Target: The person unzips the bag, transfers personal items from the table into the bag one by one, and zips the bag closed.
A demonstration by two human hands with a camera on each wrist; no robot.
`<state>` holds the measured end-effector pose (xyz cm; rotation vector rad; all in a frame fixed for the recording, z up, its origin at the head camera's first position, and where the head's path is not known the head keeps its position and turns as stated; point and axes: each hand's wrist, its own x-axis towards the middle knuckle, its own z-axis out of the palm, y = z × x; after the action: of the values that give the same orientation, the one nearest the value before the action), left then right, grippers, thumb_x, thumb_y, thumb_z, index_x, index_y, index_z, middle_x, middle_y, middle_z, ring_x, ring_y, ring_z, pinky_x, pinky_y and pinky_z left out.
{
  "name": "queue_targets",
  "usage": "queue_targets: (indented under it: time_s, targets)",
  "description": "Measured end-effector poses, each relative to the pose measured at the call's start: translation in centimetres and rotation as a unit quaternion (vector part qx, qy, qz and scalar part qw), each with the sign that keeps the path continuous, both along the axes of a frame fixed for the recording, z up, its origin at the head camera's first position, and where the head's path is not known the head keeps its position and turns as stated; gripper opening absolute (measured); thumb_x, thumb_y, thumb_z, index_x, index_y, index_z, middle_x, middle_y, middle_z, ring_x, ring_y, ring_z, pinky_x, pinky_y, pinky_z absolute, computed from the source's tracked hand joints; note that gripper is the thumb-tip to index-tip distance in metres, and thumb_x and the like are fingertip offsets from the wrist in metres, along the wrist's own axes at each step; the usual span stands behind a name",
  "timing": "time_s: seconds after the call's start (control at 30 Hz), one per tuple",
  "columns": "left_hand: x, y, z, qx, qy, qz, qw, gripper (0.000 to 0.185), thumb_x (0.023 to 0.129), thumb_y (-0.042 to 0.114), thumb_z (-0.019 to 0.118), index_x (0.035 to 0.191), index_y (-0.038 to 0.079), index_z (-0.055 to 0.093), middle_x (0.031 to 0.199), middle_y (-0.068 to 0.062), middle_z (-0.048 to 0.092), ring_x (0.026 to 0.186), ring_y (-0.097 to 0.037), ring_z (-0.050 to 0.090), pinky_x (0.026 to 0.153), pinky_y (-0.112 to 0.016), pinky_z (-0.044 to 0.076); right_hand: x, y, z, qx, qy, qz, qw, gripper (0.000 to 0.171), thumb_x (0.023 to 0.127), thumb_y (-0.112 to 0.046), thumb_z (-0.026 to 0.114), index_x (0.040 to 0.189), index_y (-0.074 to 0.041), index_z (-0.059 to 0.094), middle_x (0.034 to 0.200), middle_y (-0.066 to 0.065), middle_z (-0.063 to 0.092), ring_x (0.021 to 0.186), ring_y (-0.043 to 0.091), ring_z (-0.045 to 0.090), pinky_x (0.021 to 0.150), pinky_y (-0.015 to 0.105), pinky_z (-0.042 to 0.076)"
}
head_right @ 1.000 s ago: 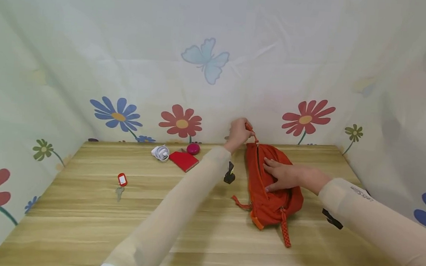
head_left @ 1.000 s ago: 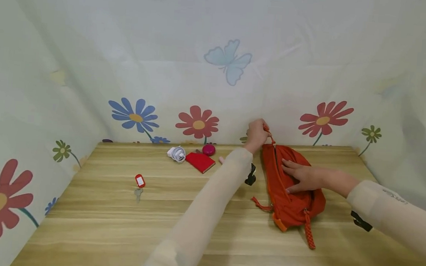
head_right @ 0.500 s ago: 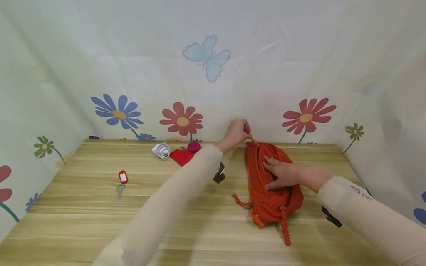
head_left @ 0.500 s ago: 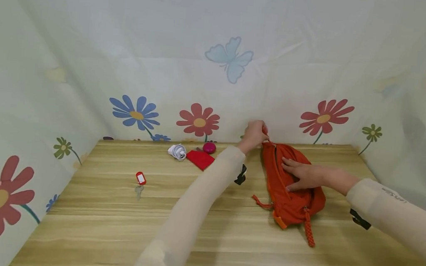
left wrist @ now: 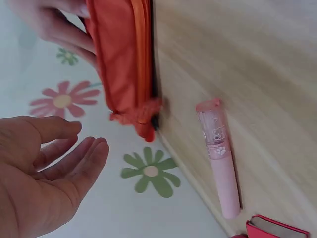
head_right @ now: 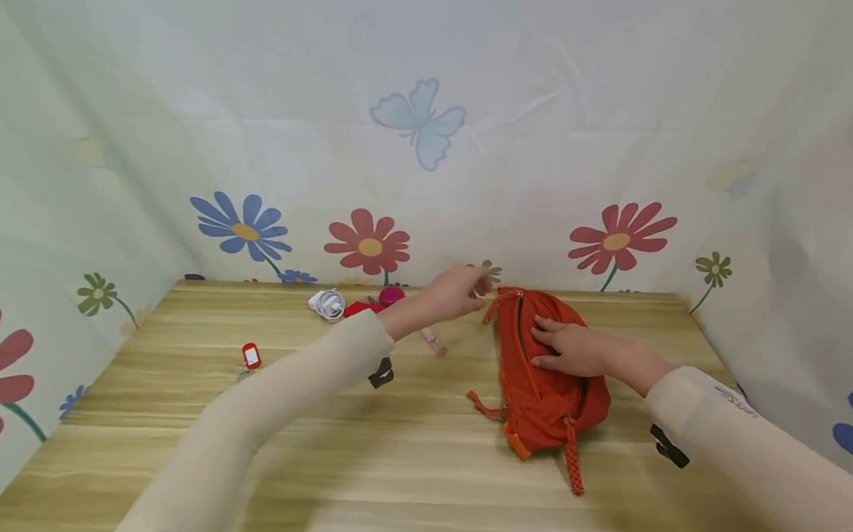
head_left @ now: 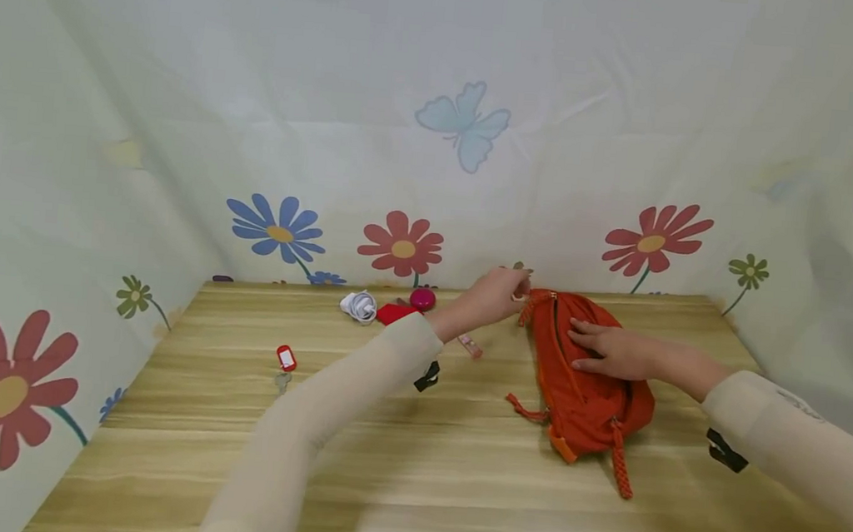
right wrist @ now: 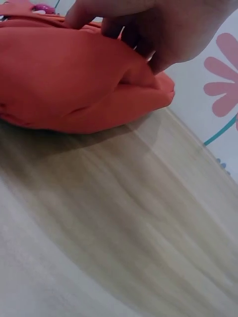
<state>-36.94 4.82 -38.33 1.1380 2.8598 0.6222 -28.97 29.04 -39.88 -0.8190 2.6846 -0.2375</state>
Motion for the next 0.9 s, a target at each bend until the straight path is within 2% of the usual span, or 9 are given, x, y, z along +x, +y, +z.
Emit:
queue_targets:
  time_s: [0.1,0.2,0.3,0.4,0.47,0.53,0.63,0.8,0.9]
  targets:
    - [2.0,-1.5,0.5,0.022,-0.004,-0.017,0.9996,0.021,0.101,0.011,0.061,0.119,0.001,0.065,0.112,-0.010,0.070,0.105,-0.020,0.066,0.090,-0.029,0.054,0.3,0.0,-0.3,-0.012,0.037,0.008,0.999,0.065,0.103,-0.034,0.059,0.147,0.011,0.044,0.157,0.036,0.029,0.143,0.053,0.030,0.111,0.061,0.036]
    - [3.9,-3.1,0.8,0.040,-0.008,-0.029,0.9987,0.021,0.102,0.009,0.058,0.120,0.001,0.064,0.113,-0.010,0.070,0.102,-0.018,0.066,0.089,-0.026,0.055,0.6,0.1,-0.5,-0.026,0.053,0.001,0.998,0.066,0.103,-0.034,0.059,0.149,0.010,0.042,0.158,0.034,0.029,0.145,0.052,0.028,0.113,0.061,0.034]
    - [5.9,-4.5,0.9,0.049,-0.024,-0.033,0.9980,0.021,0.102,0.007,0.057,0.121,0.002,0.064,0.113,-0.010,0.069,0.092,-0.016,0.068,0.085,-0.025,0.056,1.1,0.2,-0.9,-0.027,0.072,0.005,0.997,0.068,0.105,-0.037,0.056,0.152,0.008,0.037,0.160,0.031,0.028,0.147,0.050,0.025,0.115,0.062,0.029]
    - [7.5,-5.9,0.6,0.037,-0.013,-0.038,0.9985,0.019,0.101,0.007,0.058,0.119,0.004,0.064,0.112,-0.008,0.070,0.088,-0.014,0.066,0.084,-0.024,0.056,1.4,0.4,-1.7,-0.019,0.097,0.022,0.995,0.069,0.106,-0.038,0.053,0.155,0.006,0.034,0.162,0.028,0.027,0.149,0.048,0.023,0.117,0.061,0.027]
    - [8.3,-6.7,0.5,0.024,0.013,-0.043,0.9987,0.017,0.100,0.008,0.061,0.116,0.005,0.066,0.109,-0.006,0.071,0.092,-0.014,0.064,0.085,-0.024,0.055,1.5,0.5,-1.9,-0.014,0.119,0.041,0.992,0.067,0.106,-0.038,0.054,0.153,0.007,0.038,0.160,0.028,0.030,0.147,0.048,0.027,0.116,0.061,0.030]
    - [8.9,-7.5,0.2,0.016,0.032,-0.049,0.9982,0.015,0.100,0.010,0.063,0.114,0.007,0.067,0.108,-0.004,0.071,0.092,-0.014,0.063,0.084,-0.025,0.055,1.4,0.5,-2.1,-0.007,0.144,0.058,0.988,0.063,0.105,-0.034,0.056,0.150,0.008,0.042,0.158,0.029,0.035,0.146,0.047,0.032,0.114,0.058,0.034]
    - [9.5,-8.5,0.0,0.015,0.044,-0.051,0.9976,0.013,0.100,0.014,0.065,0.112,0.008,0.068,0.102,-0.002,0.070,0.088,-0.012,0.062,0.081,-0.024,0.055,1.2,0.3,-2.3,0.011,0.192,0.089,0.977,0.053,0.103,-0.024,0.060,0.143,0.009,0.051,0.150,0.030,0.046,0.138,0.045,0.045,0.105,0.053,0.046]
    - [10.0,-9.7,-0.6,0.030,0.028,-0.046,0.9981,0.012,0.101,0.016,0.065,0.110,0.009,0.068,0.097,-0.001,0.070,0.079,-0.010,0.059,0.069,-0.021,0.051,1.0,0.2,-2.6,0.067,0.259,0.127,0.955,0.042,0.099,-0.010,0.064,0.137,0.008,0.059,0.143,0.027,0.055,0.128,0.039,0.056,0.085,0.042,0.059]
    - [10.0,-10.2,-1.0,0.029,0.015,-0.042,0.9986,0.012,0.101,0.014,0.064,0.112,0.009,0.068,0.098,-0.002,0.071,0.077,-0.010,0.058,0.066,-0.019,0.050,1.0,0.0,-2.5,0.090,0.281,0.145,0.944,0.041,0.096,-0.006,0.067,0.135,0.007,0.061,0.140,0.025,0.058,0.126,0.038,0.059,0.081,0.041,0.060]
